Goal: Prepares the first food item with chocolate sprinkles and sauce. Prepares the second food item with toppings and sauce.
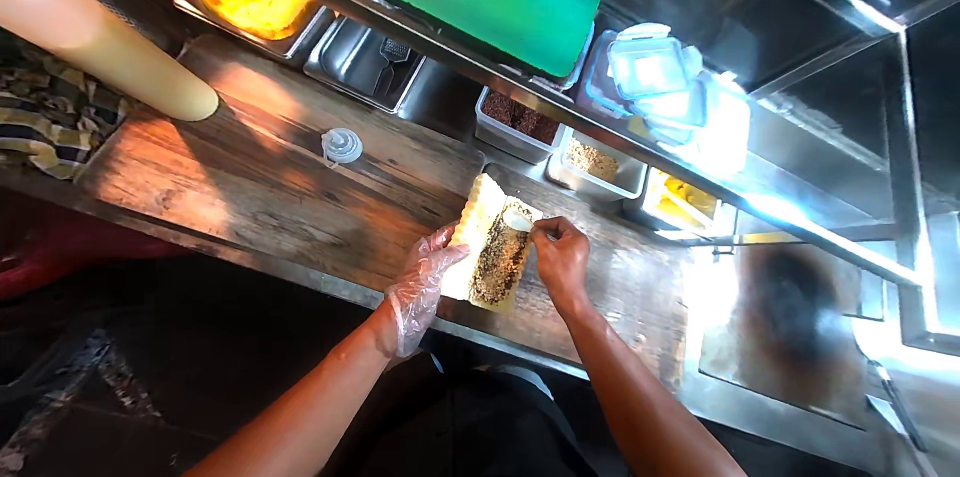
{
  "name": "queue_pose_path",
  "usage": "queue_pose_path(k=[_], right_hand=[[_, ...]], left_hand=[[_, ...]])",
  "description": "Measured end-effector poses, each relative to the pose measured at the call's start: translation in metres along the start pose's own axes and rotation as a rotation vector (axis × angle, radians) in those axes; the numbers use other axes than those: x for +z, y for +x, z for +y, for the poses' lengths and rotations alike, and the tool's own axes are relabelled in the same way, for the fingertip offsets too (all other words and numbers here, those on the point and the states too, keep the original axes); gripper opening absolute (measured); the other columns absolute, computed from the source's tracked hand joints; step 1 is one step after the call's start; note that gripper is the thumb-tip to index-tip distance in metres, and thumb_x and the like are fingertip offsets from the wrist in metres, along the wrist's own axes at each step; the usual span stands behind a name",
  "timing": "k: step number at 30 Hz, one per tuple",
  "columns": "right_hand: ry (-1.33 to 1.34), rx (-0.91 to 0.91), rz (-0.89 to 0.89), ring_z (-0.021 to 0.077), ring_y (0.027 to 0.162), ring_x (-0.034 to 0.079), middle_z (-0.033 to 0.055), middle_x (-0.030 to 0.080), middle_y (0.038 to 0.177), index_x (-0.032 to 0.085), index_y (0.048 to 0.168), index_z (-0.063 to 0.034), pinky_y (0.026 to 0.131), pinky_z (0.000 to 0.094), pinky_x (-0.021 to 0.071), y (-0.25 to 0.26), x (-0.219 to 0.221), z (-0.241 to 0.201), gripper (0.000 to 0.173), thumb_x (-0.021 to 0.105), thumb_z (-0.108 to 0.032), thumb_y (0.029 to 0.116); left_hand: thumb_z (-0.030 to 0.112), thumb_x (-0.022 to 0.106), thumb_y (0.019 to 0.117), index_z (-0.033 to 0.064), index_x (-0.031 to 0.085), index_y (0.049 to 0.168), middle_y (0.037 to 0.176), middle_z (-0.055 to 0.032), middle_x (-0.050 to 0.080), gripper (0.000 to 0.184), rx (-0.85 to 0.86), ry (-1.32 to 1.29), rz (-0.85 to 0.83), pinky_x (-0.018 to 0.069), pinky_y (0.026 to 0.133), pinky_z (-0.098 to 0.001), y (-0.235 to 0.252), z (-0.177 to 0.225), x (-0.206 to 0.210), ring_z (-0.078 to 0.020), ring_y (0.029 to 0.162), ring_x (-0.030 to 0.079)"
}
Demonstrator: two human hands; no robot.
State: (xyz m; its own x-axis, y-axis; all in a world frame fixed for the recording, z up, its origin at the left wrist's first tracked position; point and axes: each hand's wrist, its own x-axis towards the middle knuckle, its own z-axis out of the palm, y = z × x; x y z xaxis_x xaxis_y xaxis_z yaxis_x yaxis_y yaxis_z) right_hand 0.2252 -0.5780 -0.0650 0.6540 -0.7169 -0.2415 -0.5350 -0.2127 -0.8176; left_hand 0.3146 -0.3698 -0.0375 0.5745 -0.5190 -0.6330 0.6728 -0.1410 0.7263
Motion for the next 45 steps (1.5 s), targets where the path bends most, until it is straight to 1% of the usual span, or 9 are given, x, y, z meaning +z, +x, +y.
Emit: queue_pose_path(k=[7, 10, 12, 14, 17, 21, 29, 38, 45], right_hand=[[0.381, 0.238, 0.056, 0.0094, 0.048, 0.053, 0.0073, 0.068, 0.075, 0.069, 0.098, 0.0007, 0.043, 0.0255, 0.0464, 0.039, -0.021, -0.027, 0.007, 0.067, -0.006, 0.0953], [0.061, -0.074, 0.229, 0.014, 0.073, 0.067, 0.0091, 0.073, 0.09, 0.071, 0.104, 0.0009, 0.068, 0.0338, 0.0578, 0.095, -0.059, -0.029, 0.014, 0.068, -0.009, 0.0935], [-0.305, -0.258, 0.222, 0.0327, 0.103, 0.069, 0.0208, 0.072, 0.105, 0.072, 0.107, 0.003, 0.095, 0.0545, 0.053, 0.134, -0.085, -0.021, 0.021, 0.067, -0.012, 0.0932], [-0.648, -0.252, 0.133, 0.0404, 0.111, 0.067, 0.0215, 0.073, 0.111, 0.076, 0.105, -0.0061, 0.094, 0.0658, 0.0494, 0.166, -0.095, -0.009, 0.022, 0.067, -0.021, 0.0921], [-0.791, -0.337, 0.09, 0.0428, 0.144, 0.041, 0.0198, 0.048, 0.153, 0.059, 0.145, -0.0203, 0.107, 0.0679, 0.0403, 0.167, -0.087, -0.004, 0.05, 0.061, -0.024, 0.096], [-0.51, -0.491, -0.21, 0.0298, 0.115, 0.068, 0.0126, 0.072, 0.122, 0.074, 0.121, -0.0098, 0.101, 0.0551, 0.0542, 0.125, -0.046, -0.009, 0.03, 0.054, -0.007, 0.0995], [-0.582, -0.827, -0.814, 0.0314, 0.133, 0.055, 0.0125, 0.063, 0.139, 0.072, 0.127, -0.0086, 0.114, 0.0497, 0.0437, 0.169, 0.006, 0.022, 0.043, 0.067, 0.003, 0.086], [-0.61, -0.995, -0.788, 0.0281, 0.122, 0.063, 0.0113, 0.069, 0.125, 0.074, 0.11, -0.0024, 0.106, 0.0442, 0.0517, 0.144, -0.034, 0.054, 0.022, 0.068, -0.001, 0.0886], [-0.517, -0.792, -0.661, 0.0258, 0.125, 0.061, 0.0111, 0.067, 0.13, 0.069, 0.129, -0.0072, 0.108, 0.0404, 0.0496, 0.1, -0.049, 0.072, 0.034, 0.057, -0.007, 0.0969]], left_hand=[[0.03, 0.062, 0.1, 0.0259, 0.058, 0.143, 0.129, -0.0027, 0.068, 0.044, 0.002, -0.01, 0.013, 0.058, 0.09, -0.0396, 0.007, -0.004, -0.004, -0.0175, 0.111, 0.067], [0.03, 0.062, 0.1001, 0.0235, 0.059, 0.143, 0.127, -0.0048, 0.069, 0.043, -0.003, -0.009, 0.028, 0.0586, 0.089, -0.0406, 0.011, -0.004, -0.003, -0.0192, 0.11, 0.068], [0.028, 0.061, 0.1008, 0.0228, 0.058, 0.143, 0.128, -0.006, 0.068, 0.043, 0.0, 0.007, 0.031, 0.0584, 0.089, -0.0414, 0.014, -0.006, -0.004, -0.0202, 0.11, 0.068], [0.027, 0.061, 0.1008, 0.0206, 0.057, 0.144, 0.127, -0.0076, 0.068, 0.043, 0.014, 0.014, 0.038, 0.0593, 0.088, -0.0419, 0.018, -0.01, -0.004, -0.021, 0.108, 0.069], [0.024, 0.061, 0.1006, 0.0163, 0.056, 0.145, 0.129, -0.0086, 0.067, 0.045, 0.029, -0.003, 0.073, 0.0587, 0.092, -0.0418, 0.023, -0.01, -0.002, -0.0211, 0.112, 0.068], [0.019, 0.059, 0.1002, 0.0116, 0.054, 0.145, 0.129, -0.0112, 0.067, 0.046, 0.047, -0.069, 0.135, 0.0593, 0.091, -0.0422, 0.019, -0.015, 0.005, -0.0219, 0.112, 0.068], [0.012, 0.053, 0.0987, 0.0063, 0.051, 0.147, 0.137, -0.013, 0.063, 0.049, 0.115, -0.036, 0.156, 0.0571, 0.098, -0.0402, 0.003, -0.011, 0.003, -0.0226, 0.121, 0.064], [0.01, 0.053, 0.1002, 0.0022, 0.051, 0.144, 0.133, -0.0144, 0.065, 0.045, 0.178, -0.066, 0.176, 0.0576, 0.097, -0.0381, -0.006, -0.022, 0.007, -0.0219, 0.117, 0.066], [0.009, 0.049, 0.1026, 0.0046, 0.05, 0.146, 0.135, -0.0136, 0.063, 0.044, 0.157, -0.035, 0.195, 0.0572, 0.097, -0.0374, -0.008, -0.02, 0.009, -0.0207, 0.118, 0.065]])
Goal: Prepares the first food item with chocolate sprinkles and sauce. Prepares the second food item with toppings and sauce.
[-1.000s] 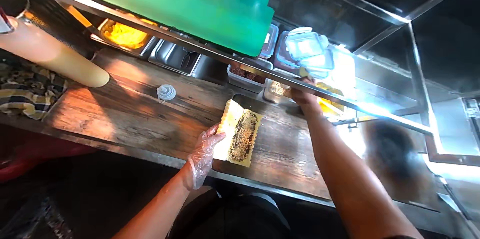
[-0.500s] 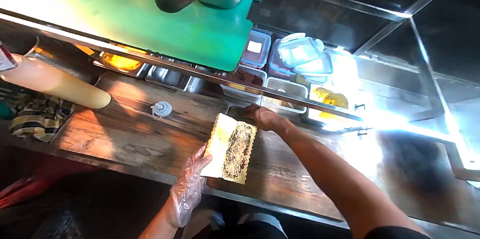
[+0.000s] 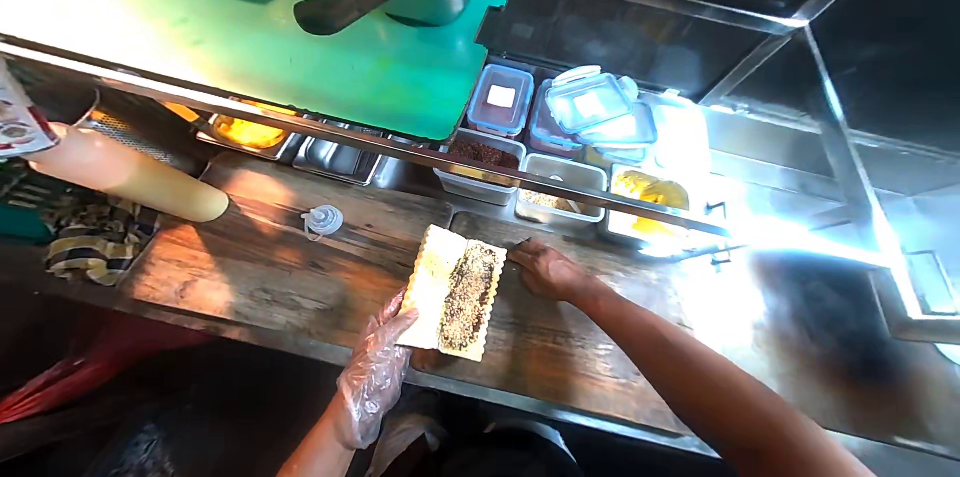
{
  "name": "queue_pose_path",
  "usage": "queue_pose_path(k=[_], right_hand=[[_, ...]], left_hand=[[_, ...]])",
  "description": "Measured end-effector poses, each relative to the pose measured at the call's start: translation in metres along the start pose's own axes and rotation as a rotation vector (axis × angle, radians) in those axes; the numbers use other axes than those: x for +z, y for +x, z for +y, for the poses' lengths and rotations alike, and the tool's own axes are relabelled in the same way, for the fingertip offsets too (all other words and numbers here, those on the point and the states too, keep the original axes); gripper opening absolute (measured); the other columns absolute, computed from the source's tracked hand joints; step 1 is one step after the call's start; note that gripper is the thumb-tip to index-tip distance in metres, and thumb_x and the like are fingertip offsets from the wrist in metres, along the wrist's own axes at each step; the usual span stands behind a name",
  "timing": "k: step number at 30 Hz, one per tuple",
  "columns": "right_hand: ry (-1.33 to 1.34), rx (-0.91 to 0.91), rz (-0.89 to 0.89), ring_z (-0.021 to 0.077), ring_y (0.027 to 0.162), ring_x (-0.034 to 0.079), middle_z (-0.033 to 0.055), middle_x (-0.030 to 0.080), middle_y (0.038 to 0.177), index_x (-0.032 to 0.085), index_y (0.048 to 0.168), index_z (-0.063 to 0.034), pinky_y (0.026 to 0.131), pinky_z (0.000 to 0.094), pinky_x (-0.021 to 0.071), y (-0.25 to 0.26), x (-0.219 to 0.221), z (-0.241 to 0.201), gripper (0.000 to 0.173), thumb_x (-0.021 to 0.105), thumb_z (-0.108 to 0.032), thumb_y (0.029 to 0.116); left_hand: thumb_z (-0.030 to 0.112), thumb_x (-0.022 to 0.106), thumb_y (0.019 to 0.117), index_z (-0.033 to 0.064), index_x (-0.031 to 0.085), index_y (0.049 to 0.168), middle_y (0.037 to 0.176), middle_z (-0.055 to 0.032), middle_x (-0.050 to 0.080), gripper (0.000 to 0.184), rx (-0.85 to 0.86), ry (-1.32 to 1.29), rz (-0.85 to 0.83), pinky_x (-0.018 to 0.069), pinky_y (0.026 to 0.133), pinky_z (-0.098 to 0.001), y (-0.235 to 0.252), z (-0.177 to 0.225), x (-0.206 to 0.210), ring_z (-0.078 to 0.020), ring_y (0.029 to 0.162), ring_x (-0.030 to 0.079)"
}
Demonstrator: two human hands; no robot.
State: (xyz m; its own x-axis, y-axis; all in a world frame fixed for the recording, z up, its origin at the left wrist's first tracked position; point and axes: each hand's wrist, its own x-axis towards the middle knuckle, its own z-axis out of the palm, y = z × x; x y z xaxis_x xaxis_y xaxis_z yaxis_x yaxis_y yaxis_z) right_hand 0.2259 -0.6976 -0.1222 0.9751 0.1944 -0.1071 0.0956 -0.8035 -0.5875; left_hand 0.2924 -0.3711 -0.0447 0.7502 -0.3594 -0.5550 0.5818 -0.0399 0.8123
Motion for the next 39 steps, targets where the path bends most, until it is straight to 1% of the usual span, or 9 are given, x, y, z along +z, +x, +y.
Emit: queue_pose_path(k=[4, 8, 11, 15, 22, 26, 32, 37, 39], right_hand=[[-0.049, -0.005, 0.029, 0.0249, 0.124, 0.06, 0.0092, 0.067, 0.128, 0.071, 0.123, -0.0055, 0.107, 0.038, 0.0502, -0.005, 0.012, -0.004, 0.03, 0.055, -0.005, 0.0976], [0.064, 0.088, 0.063, 0.0268, 0.122, 0.063, 0.0109, 0.069, 0.125, 0.072, 0.119, -0.0065, 0.107, 0.0433, 0.0515, -0.003, 0.009, -0.008, 0.026, 0.056, -0.004, 0.0987], [0.007, 0.118, 0.024, 0.0282, 0.127, 0.059, 0.0113, 0.065, 0.133, 0.069, 0.124, -0.0043, 0.11, 0.0429, 0.0484, 0.004, 0.011, -0.012, 0.03, 0.059, -0.002, 0.0961], [-0.031, 0.093, 0.026, 0.0267, 0.124, 0.06, 0.0083, 0.067, 0.128, 0.073, 0.119, -0.006, 0.107, 0.0409, 0.0498, -0.003, 0.016, -0.013, 0.032, 0.063, 0.002, 0.0896], [-0.04, 0.182, 0.096, 0.023, 0.132, 0.057, 0.0065, 0.066, 0.136, 0.071, 0.129, -0.0094, 0.111, 0.0403, 0.0481, -0.011, 0.026, -0.026, 0.035, 0.053, -0.006, 0.0996], [-0.138, 0.177, 0.091, 0.0259, 0.122, 0.063, 0.0073, 0.069, 0.128, 0.073, 0.121, -0.0074, 0.099, 0.0413, 0.0561, -0.016, 0.027, -0.037, 0.031, 0.052, -0.002, 0.0999], [-0.302, 0.214, 0.057, 0.0303, 0.111, 0.066, 0.0126, 0.069, 0.115, 0.073, 0.113, -0.0032, 0.087, 0.0431, 0.0601, -0.029, 0.027, -0.052, 0.023, 0.059, 0.001, 0.0946], [-0.346, 0.222, 0.096, 0.0325, 0.105, 0.067, 0.0151, 0.068, 0.108, 0.071, 0.106, -0.0012, 0.082, 0.0442, 0.0609, -0.058, 0.036, -0.05, 0.016, 0.06, -0.002, 0.0946], [-0.28, 0.301, 0.148, 0.0315, 0.106, 0.068, 0.0141, 0.07, 0.108, 0.072, 0.105, -0.0024, 0.086, 0.0455, 0.0603, -0.07, 0.039, -0.047, 0.016, 0.059, -0.006, 0.096]], left_hand=[[0.008, 0.051, 0.1031, 0.004, 0.052, 0.144, 0.13, -0.013, 0.065, 0.041, -0.011, 0.026, 0.026, 0.0582, 0.094, -0.0367, 0.0, 0.001, 0.005, -0.0195, 0.114, 0.066], [0.01, 0.05, 0.1041, 0.0049, 0.049, 0.146, 0.135, -0.0133, 0.063, 0.042, -0.006, 0.039, 0.022, 0.0573, 0.097, -0.0387, -0.001, -0.002, 0.003, -0.0209, 0.118, 0.065], [0.01, 0.051, 0.1036, 0.0057, 0.05, 0.146, 0.134, -0.0133, 0.063, 0.042, -0.002, 0.022, 0.022, 0.0579, 0.095, -0.0393, -0.002, -0.004, 0.004, -0.0211, 0.117, 0.065], [0.011, 0.051, 0.1038, 0.0063, 0.05, 0.146, 0.134, -0.0134, 0.063, 0.042, -0.004, 0.031, 0.041, 0.058, 0.095, -0.0405, -0.004, -0.004, 0.004, -0.0219, 0.118, 0.065], [0.013, 0.054, 0.1028, 0.0083, 0.051, 0.145, 0.132, -0.012, 0.065, 0.043, -0.007, -0.014, 0.02, 0.0583, 0.095, -0.0407, -0.003, -0.009, 0.004, -0.0215, 0.115, 0.066], [0.016, 0.054, 0.1035, 0.0099, 0.051, 0.145, 0.133, -0.0111, 0.064, 0.042, -0.009, 0.003, 0.023, 0.0576, 0.096, -0.041, -0.002, -0.011, 0.002, -0.0214, 0.117, 0.066], [0.015, 0.055, 0.1018, 0.0098, 0.053, 0.144, 0.132, -0.011, 0.065, 0.043, -0.003, -0.016, 0.019, 0.0579, 0.095, -0.04, 0.003, -0.013, -0.002, -0.0201, 0.115, 0.066], [0.015, 0.056, 0.1017, 0.0089, 0.051, 0.145, 0.132, -0.0113, 0.065, 0.044, -0.035, -0.086, -0.01, 0.0577, 0.095, -0.0403, 0.008, -0.015, -0.007, -0.0206, 0.115, 0.066], [0.015, 0.055, 0.1015, 0.0091, 0.051, 0.146, 0.133, -0.0111, 0.064, 0.045, -0.051, -0.095, -0.023, 0.0573, 0.096, -0.0404, 0.009, -0.014, -0.008, -0.0204, 0.117, 0.065]])
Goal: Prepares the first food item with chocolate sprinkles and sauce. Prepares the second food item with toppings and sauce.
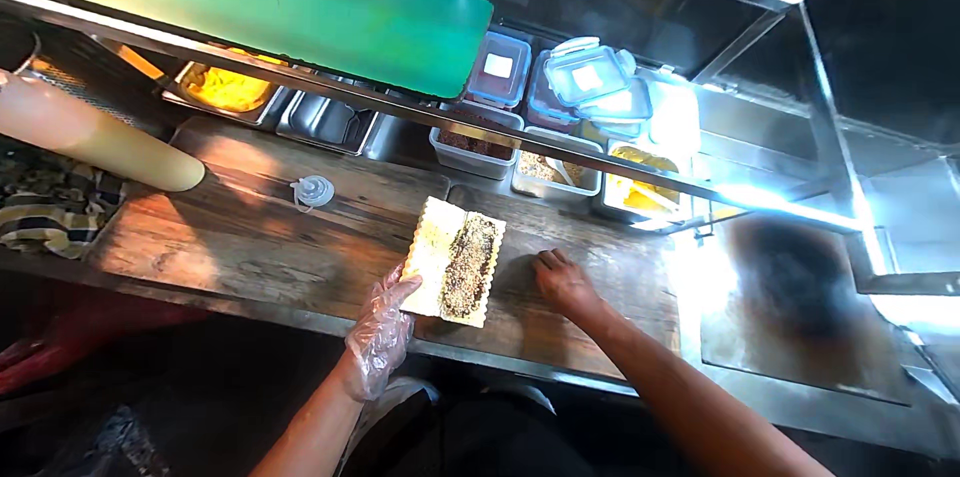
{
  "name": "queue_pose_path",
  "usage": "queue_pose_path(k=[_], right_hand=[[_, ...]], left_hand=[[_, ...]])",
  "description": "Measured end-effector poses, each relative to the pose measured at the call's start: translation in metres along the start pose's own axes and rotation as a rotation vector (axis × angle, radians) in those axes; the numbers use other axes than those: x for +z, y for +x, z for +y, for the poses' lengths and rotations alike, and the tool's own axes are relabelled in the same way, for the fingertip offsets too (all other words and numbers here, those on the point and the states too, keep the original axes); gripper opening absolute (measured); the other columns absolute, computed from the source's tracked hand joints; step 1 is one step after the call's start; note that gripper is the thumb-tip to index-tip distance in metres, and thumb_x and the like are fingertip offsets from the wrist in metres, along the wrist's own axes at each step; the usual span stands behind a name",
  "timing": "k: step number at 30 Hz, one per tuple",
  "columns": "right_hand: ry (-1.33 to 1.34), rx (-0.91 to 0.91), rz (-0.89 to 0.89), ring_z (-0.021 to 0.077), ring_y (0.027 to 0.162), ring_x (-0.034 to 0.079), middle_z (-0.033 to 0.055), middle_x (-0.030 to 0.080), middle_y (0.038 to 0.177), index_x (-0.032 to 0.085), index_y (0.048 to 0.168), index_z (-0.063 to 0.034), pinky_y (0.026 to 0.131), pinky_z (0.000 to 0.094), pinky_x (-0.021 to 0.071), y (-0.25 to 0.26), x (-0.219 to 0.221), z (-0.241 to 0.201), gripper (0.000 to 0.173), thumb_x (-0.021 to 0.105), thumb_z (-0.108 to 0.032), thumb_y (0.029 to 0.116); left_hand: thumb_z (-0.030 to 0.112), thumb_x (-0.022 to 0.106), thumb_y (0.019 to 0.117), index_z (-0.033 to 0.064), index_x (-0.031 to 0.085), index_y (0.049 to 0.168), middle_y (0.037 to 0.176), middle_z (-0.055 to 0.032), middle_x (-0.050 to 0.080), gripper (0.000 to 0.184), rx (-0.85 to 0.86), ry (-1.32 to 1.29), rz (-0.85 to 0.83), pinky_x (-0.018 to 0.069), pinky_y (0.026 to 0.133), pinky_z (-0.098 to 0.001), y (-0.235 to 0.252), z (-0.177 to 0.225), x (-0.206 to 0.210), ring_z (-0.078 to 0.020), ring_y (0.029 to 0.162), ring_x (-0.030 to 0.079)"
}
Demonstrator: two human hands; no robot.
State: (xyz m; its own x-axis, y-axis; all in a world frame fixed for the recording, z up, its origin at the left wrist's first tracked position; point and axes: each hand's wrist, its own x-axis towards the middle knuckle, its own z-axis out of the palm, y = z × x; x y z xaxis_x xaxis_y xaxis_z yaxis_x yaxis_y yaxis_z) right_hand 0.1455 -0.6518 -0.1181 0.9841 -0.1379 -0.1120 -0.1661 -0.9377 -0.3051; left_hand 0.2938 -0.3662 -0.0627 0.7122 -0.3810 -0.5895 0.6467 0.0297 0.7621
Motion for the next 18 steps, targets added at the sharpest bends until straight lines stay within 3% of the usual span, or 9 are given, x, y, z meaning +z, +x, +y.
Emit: queue_pose_path(k=[3, 5, 7, 9, 13, 18], right_hand=[[0.392, 0.527, -0.001, 0.0231, 0.106, 0.07, 0.0073, 0.074, 0.11, 0.077, 0.107, -0.0094, 0.094, 0.0489, 0.0577, 0.003, -0.015, -0.009, 0.018, 0.065, -0.014, 0.0953], [0.741, 0.793, 0.113, 0.0207, 0.085, 0.072, 0.0058, 0.076, 0.096, 0.078, 0.102, -0.0115, 0.077, 0.0477, 0.0597, 0.006, -0.025, -0.026, 0.012, 0.072, -0.015, 0.0919], [1.045, 0.813, 0.217, 0.0207, 0.077, 0.07, 0.0082, 0.075, 0.093, 0.076, 0.105, -0.008, 0.069, 0.0432, 0.0593, 0.01, -0.039, -0.059, 0.014, 0.072, -0.01, 0.0916], [1.126, 0.709, 0.244, 0.0189, 0.079, 0.071, 0.0086, 0.076, 0.095, 0.076, 0.106, -0.0049, 0.073, 0.0406, 0.0612, 0.024, -0.056, -0.098, 0.014, 0.07, -0.006, 0.0936], [0.812, 0.562, 0.081, 0.0112, 0.093, 0.072, 0.0004, 0.076, 0.108, 0.079, 0.109, -0.0146, 0.084, 0.0367, 0.0616, 0.046, -0.063, -0.145, 0.02, 0.064, -0.008, 0.0983], [0.775, 0.603, 0.205, 0.0085, 0.085, 0.071, 0.0009, 0.071, 0.102, 0.077, 0.104, -0.0116, 0.078, 0.0292, 0.0634, 0.048, -0.053, -0.154, 0.01, 0.073, -0.012, 0.0946]], left_hand=[[0.014, 0.056, 0.1014, 0.0089, 0.051, 0.145, 0.132, -0.0114, 0.064, 0.044, -0.048, -0.013, 0.004, 0.0577, 0.094, -0.0402, 0.004, 0.002, -0.001, -0.0206, 0.115, 0.066], [0.015, 0.058, 0.1001, 0.0097, 0.054, 0.142, 0.128, -0.0102, 0.067, 0.043, -0.08, -0.043, -0.013, 0.0587, 0.092, -0.0397, 0.006, 0.005, -0.004, -0.0201, 0.112, 0.067], [0.016, 0.059, 0.099, 0.0095, 0.054, 0.14, 0.125, -0.0101, 0.067, 0.042, -0.118, -0.076, -0.028, 0.0588, 0.091, -0.0402, 0.009, 0.009, -0.006, -0.0205, 0.11, 0.067], [0.014, 0.058, 0.0982, 0.0076, 0.057, 0.137, 0.122, -0.0122, 0.068, 0.04, -0.124, -0.113, -0.043, 0.0593, 0.09, -0.0417, 0.015, 0.014, -0.007, -0.0222, 0.108, 0.069], [0.018, 0.052, 0.1022, 0.0084, 0.061, 0.136, 0.121, -0.0126, 0.07, 0.036, -0.135, -0.039, -0.131, 0.0589, 0.091, -0.0427, 0.026, 0.027, -0.01, -0.0224, 0.108, 0.069], [0.024, 0.053, 0.1039, 0.0111, 0.06, 0.136, 0.114, -0.0139, 0.071, 0.036, -0.218, -0.002, -0.201, 0.0613, 0.082, -0.0425, 0.039, 0.041, -0.01, -0.0235, 0.099, 0.071]])
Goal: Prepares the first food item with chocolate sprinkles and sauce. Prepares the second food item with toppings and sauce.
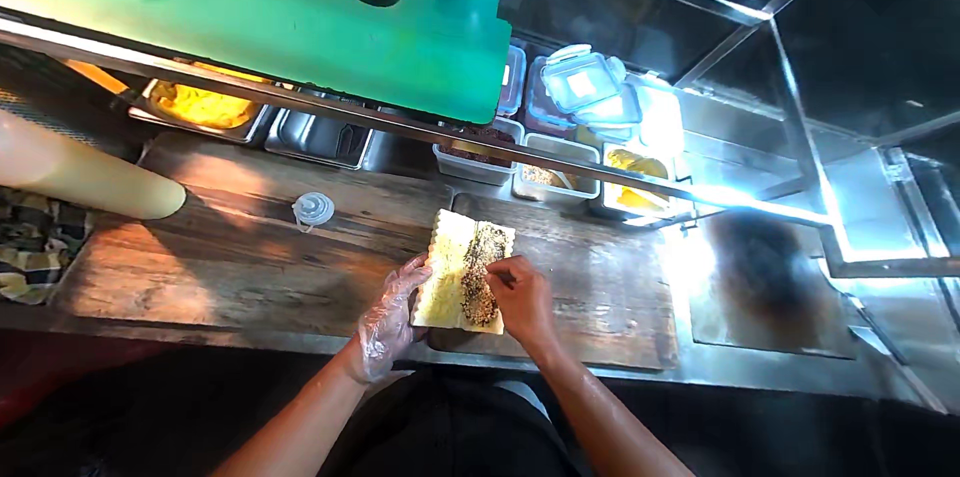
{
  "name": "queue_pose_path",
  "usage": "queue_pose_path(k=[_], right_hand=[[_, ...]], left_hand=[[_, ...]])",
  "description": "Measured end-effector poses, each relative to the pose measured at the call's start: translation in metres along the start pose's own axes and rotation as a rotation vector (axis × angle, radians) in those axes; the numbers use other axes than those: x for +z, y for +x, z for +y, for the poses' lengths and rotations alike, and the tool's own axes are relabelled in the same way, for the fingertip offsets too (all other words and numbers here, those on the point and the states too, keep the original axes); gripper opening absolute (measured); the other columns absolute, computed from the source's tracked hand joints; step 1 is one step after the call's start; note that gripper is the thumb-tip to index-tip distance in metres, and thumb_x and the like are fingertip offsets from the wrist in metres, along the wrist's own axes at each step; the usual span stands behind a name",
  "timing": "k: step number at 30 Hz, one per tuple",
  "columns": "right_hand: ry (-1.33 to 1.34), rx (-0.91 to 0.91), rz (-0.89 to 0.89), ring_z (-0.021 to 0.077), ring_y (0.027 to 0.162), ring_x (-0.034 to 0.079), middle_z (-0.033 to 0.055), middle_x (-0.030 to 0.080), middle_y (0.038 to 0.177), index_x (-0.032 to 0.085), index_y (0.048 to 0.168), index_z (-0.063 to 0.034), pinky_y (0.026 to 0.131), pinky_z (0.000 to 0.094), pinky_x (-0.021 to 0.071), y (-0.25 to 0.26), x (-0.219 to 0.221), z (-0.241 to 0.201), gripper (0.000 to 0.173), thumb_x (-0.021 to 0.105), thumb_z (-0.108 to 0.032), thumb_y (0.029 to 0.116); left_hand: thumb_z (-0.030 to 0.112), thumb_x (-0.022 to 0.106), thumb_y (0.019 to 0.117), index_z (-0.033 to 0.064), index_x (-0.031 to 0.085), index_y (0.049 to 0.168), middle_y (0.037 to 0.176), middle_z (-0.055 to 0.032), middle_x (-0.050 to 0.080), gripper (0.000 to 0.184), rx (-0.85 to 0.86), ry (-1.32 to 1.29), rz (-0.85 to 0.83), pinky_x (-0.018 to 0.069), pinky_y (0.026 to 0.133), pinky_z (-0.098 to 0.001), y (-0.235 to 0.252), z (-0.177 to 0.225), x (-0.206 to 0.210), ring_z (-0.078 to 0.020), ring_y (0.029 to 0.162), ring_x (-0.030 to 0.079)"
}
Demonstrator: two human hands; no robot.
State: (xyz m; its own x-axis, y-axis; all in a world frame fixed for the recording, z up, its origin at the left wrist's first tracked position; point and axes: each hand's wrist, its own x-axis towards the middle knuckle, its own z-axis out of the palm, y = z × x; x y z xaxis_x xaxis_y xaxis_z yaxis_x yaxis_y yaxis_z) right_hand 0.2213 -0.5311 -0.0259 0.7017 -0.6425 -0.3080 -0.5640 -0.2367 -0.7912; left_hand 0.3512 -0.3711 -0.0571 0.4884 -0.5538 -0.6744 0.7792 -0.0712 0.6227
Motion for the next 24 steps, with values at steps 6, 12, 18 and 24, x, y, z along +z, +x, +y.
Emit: queue_pose_path(k=[6, 12, 18, 24], right_hand=[[0.093, -0.123, 0.1, 0.0097, 0.099, 0.071, 0.0004, 0.074, 0.112, 0.077, 0.116, -0.0133, 0.087, 0.0322, 0.062, -0.011, -0.012, 0.026, 0.024, 0.061, -0.006, 0.0993], [-0.433, 0.186, 0.154, 0.0243, 0.099, 0.071, 0.0112, 0.073, 0.111, 0.075, 0.12, -0.0087, 0.09, 0.0469, 0.0592, 0.016, -0.062, 0.102, 0.024, 0.064, -0.015, 0.0993], [-0.681, 0.126, 0.013, 0.0309, 0.1, 0.07, 0.014, 0.07, 0.107, 0.075, 0.107, -0.0065, 0.086, 0.052, 0.0593, 0.028, -0.05, 0.112, 0.021, 0.06, -0.021, 0.1016], [-0.445, 0.045, 0.017, 0.0249, 0.086, 0.069, 0.0084, 0.07, 0.096, 0.074, 0.098, -0.0082, 0.076, 0.0495, 0.0595, 0.026, -0.049, 0.1, 0.016, 0.07, -0.023, 0.0924]], left_hand=[[0.028, 0.053, 0.1044, 0.0109, 0.063, 0.133, 0.113, -0.0136, 0.072, 0.035, -0.054, 0.0, -0.041, 0.0614, 0.081, -0.0437, 0.01, 0.008, -0.001, -0.024, 0.097, 0.071], [0.027, 0.048, 0.1055, 0.013, 0.058, 0.137, 0.111, -0.0134, 0.072, 0.036, -0.078, -0.005, -0.083, 0.0623, 0.077, -0.0426, 0.008, 0.017, 0.011, -0.0236, 0.094, 0.073], [0.026, 0.048, 0.1056, 0.013, 0.058, 0.136, 0.11, -0.013, 0.072, 0.035, -0.069, -0.007, -0.012, 0.0623, 0.075, -0.042, 0.001, 0.019, 0.02, -0.0229, 0.092, 0.072], [0.024, 0.049, 0.1049, 0.014, 0.056, 0.141, 0.117, -0.0145, 0.07, 0.039, 0.027, 0.003, 0.013, 0.0613, 0.082, -0.0448, -0.003, 0.004, 0.02, -0.025, 0.1, 0.071]])
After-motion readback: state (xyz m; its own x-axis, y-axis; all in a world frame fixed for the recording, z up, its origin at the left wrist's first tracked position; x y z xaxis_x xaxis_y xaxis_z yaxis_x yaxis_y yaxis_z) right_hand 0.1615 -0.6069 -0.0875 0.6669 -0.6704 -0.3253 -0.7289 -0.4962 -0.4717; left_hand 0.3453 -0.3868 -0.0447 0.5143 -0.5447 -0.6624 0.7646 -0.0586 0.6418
